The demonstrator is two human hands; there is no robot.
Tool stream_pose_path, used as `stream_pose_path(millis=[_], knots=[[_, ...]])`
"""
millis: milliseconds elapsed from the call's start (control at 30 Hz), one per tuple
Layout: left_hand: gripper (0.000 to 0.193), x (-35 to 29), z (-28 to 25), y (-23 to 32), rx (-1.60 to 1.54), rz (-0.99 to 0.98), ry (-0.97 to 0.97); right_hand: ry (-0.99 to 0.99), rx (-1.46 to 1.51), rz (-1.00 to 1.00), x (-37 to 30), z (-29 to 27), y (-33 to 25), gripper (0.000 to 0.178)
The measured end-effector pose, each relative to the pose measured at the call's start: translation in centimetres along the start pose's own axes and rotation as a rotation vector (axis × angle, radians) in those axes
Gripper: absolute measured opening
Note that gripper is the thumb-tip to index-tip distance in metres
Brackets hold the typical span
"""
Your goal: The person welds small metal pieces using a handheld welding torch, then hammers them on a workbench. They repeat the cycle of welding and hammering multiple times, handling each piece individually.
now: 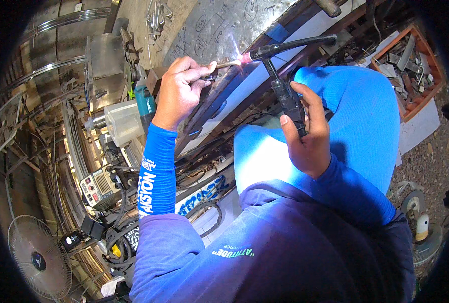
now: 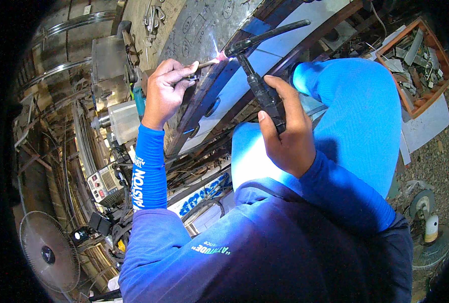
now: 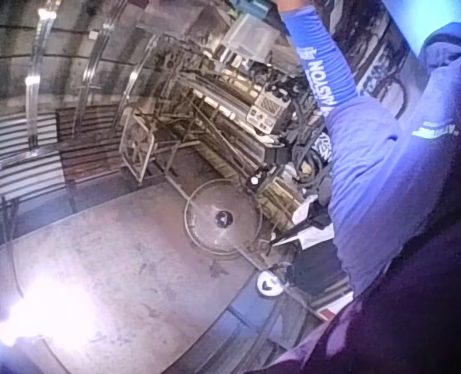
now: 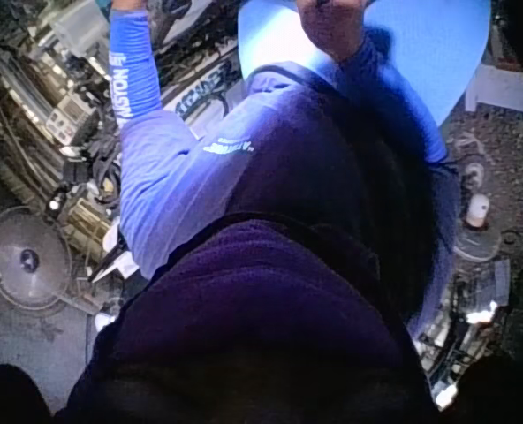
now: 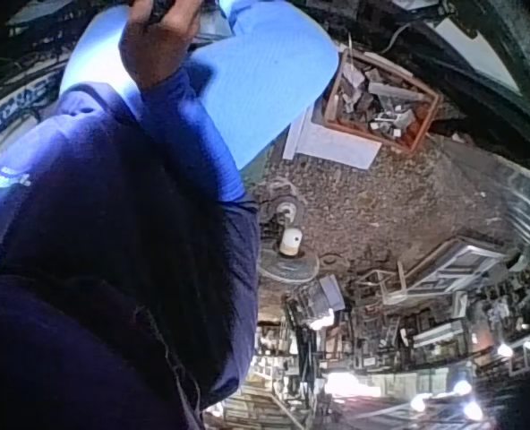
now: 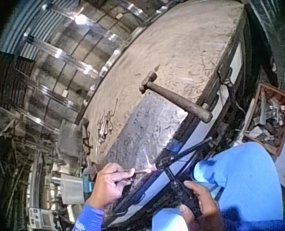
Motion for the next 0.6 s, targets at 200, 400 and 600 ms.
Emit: stream_pose_path(millis=[200,400,600], knots=[[0.049,0.53,-0.03,0.84,0.074,-0.016,-0.039,0.089,0.238,0.123,-0.35,-0.09,0.54,0.063],[0.05,0.51,-0.11,1.01,0.07,-0.016,-0.029,0.074,0.205,0.064,-0.14,-0.13,0.52,0.07],[0.051,0.52,-0.21,1.0,0.066,-0.023,-0.031,0.071,0.215,0.049,-0.15,-0.01,0.52,0.069]])
Point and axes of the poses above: each hand's wrist, its own x-axis towards the middle knuckle, its own z-axis out of the palm, y = z × x, the point moved 8 cm from there along x, towards the middle knuckle
